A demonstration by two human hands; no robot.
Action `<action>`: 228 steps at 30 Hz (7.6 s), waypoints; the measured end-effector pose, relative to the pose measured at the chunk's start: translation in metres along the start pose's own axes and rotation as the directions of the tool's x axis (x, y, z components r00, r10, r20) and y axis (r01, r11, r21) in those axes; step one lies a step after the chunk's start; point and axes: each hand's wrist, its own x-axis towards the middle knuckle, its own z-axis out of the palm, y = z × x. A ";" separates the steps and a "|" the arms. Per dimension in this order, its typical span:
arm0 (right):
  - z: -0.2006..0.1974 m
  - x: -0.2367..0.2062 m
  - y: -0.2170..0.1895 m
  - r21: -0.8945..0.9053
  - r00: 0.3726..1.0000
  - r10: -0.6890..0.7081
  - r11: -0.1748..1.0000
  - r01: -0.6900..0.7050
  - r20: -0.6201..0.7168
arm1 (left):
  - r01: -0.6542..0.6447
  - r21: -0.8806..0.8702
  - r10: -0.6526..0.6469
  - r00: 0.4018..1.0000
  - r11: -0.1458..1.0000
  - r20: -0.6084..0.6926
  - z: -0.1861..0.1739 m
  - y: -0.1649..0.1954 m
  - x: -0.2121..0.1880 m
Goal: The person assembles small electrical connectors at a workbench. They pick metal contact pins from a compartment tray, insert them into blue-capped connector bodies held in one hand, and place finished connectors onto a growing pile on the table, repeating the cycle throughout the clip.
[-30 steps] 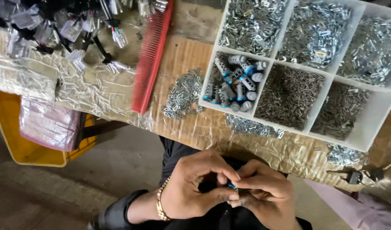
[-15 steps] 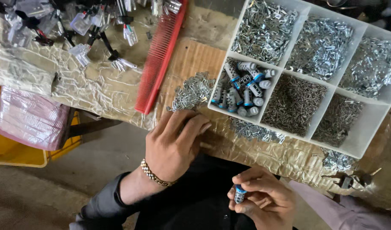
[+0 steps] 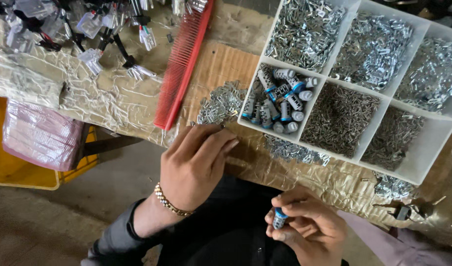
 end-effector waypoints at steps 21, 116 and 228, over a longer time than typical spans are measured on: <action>-0.010 -0.006 0.006 -0.007 0.995 -0.095 0.995 0.095 -0.013 | -0.094 0.203 0.054 0.979 0.975 0.197 -0.009 0.012 -0.016; -0.029 -0.027 0.015 -0.130 0.962 -0.248 0.956 0.262 0.111 | -0.077 -0.684 0.418 0.839 0.725 0.348 0.000 0.036 -0.021; -0.007 0.012 -0.020 -0.528 0.836 -0.544 0.693 0.490 0.062 | 0.342 -0.806 -0.244 0.937 0.483 0.251 0.033 0.068 -0.045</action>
